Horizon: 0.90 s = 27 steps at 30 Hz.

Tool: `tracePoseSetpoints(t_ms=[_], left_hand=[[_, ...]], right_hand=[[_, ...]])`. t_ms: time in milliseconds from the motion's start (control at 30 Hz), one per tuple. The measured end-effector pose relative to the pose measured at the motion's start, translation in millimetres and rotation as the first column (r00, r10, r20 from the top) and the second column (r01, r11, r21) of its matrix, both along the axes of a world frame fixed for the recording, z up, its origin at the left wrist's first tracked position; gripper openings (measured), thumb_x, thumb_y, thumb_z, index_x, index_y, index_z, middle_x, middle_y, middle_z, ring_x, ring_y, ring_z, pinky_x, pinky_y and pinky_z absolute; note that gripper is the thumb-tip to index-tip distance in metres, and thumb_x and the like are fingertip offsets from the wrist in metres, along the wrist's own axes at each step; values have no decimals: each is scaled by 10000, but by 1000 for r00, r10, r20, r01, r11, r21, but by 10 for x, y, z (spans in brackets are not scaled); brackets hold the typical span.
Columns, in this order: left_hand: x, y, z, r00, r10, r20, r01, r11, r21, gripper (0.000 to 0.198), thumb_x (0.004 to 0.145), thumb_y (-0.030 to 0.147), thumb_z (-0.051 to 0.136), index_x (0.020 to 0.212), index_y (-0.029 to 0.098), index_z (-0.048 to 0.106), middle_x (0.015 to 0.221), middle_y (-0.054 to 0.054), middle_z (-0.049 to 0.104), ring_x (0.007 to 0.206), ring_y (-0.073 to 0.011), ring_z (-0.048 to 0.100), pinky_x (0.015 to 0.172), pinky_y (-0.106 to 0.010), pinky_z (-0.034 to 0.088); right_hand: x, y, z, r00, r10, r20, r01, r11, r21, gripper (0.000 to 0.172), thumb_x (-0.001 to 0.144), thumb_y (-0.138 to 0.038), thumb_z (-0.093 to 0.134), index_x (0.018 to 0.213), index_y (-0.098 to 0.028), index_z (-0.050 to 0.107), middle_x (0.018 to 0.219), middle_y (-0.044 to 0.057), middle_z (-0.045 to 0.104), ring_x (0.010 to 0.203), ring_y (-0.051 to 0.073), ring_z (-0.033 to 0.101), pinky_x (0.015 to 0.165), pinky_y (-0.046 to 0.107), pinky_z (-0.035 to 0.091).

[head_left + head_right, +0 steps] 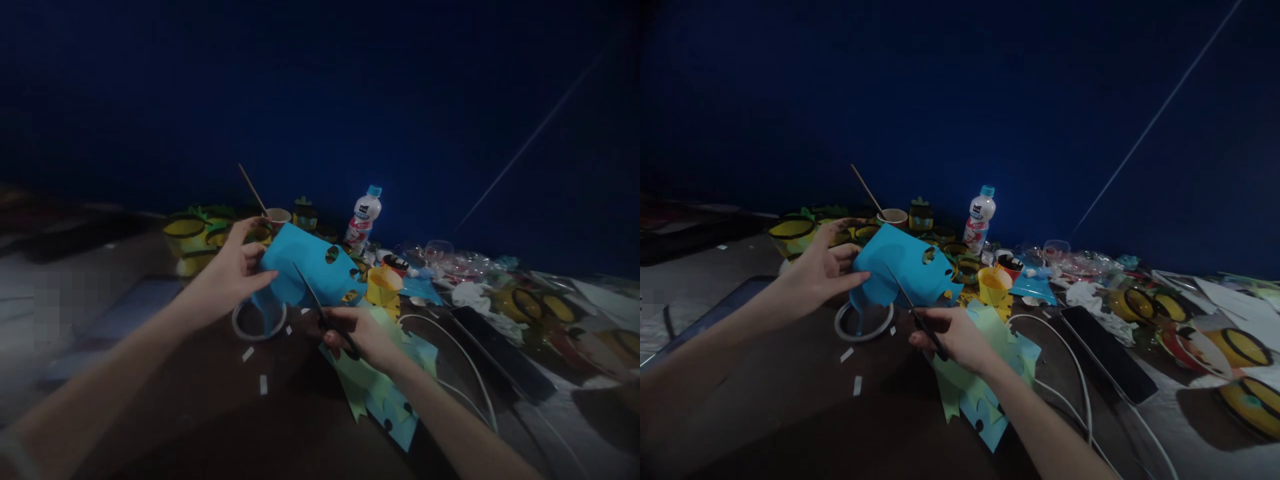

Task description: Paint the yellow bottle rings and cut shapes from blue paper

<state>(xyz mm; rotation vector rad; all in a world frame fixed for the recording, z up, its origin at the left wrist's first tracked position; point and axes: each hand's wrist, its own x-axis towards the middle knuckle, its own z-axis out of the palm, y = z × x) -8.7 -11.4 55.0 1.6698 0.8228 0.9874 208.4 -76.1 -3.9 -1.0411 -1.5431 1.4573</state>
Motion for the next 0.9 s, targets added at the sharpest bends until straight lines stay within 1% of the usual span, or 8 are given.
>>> tracePoseSetpoints(t_ms=[133, 200, 300, 367, 433, 533, 733, 900], left_hand=[[-3, -11, -30, 997, -44, -67, 47, 998, 32, 630, 763, 217, 579, 1278, 284, 223, 862, -12, 614, 777, -180, 633, 652, -303, 538], [-1, -6, -41, 997, -36, -72, 41, 997, 62, 581, 762, 230, 577, 1245, 276, 257, 897, -25, 609, 784, -173, 628, 648, -286, 533], [-4, 11, -40, 997, 30, -73, -20, 990, 138, 547, 737, 232, 597, 1194, 271, 299, 1005, -41, 580, 825, -175, 620, 680, -295, 531], [-14, 20, -29, 987, 89, -135, -56, 972, 228, 453, 736, 246, 592, 1140, 248, 385, 1022, -41, 576, 863, -193, 610, 717, -313, 524], [-26, 23, -16, 956, 160, -244, -72, 940, 335, 321, 753, 257, 564, 1065, 222, 496, 1022, -38, 591, 912, -212, 592, 778, -326, 502], [-42, 22, -6, 908, 219, -356, -49, 901, 431, 262, 777, 251, 524, 1033, 222, 572, 1052, -26, 602, 983, -222, 562, 856, -318, 460], [-70, 33, -19, 908, 140, -394, 33, 915, 403, 260, 811, 253, 488, 1059, 234, 566, 1100, -24, 584, 1016, -205, 548, 868, -298, 452], [-78, 17, 8, 906, 114, -408, 49, 928, 369, 273, 817, 238, 469, 1074, 222, 560, 1104, -27, 592, 1010, -204, 554, 868, -294, 452]], right_hand=[[1, -7, -9, 1000, 21, -18, -21, 1000, 17, 363, 666, -468, 680, 767, -126, 610, 604, -16, 478, 506, 79, 430, 480, 218, 334], [10, -7, -26, 1000, 25, -15, -25, 1000, 7, 362, 665, -460, 685, 779, -125, 610, 608, -15, 476, 502, 77, 423, 475, 219, 328], [27, -3, -36, 1000, 18, 24, -18, 1000, -18, 376, 668, -465, 679, 829, -131, 614, 602, -18, 485, 488, 75, 414, 465, 218, 326], [35, -1, -20, 994, 23, 111, -26, 999, 29, 338, 676, -467, 668, 735, -141, 604, 565, -23, 486, 502, 86, 429, 476, 217, 333], [41, -1, 7, 980, 31, 198, -53, 993, 106, 337, 686, -464, 657, 602, -154, 552, 537, -26, 485, 523, 97, 447, 494, 216, 341], [49, -5, 40, 964, 62, 259, -100, 986, 135, 364, 708, -472, 627, 546, -164, 518, 540, -19, 509, 547, 111, 475, 524, 221, 368], [67, -7, -3, 949, 97, 300, -134, 985, 104, 322, 733, -460, 609, 598, -171, 559, 572, 0, 554, 588, 129, 510, 538, 228, 401], [72, -6, -70, 981, 80, 179, -75, 997, -35, 335, 668, -472, 676, 666, -150, 584, 533, -24, 514, 510, 98, 462, 472, 217, 357]])
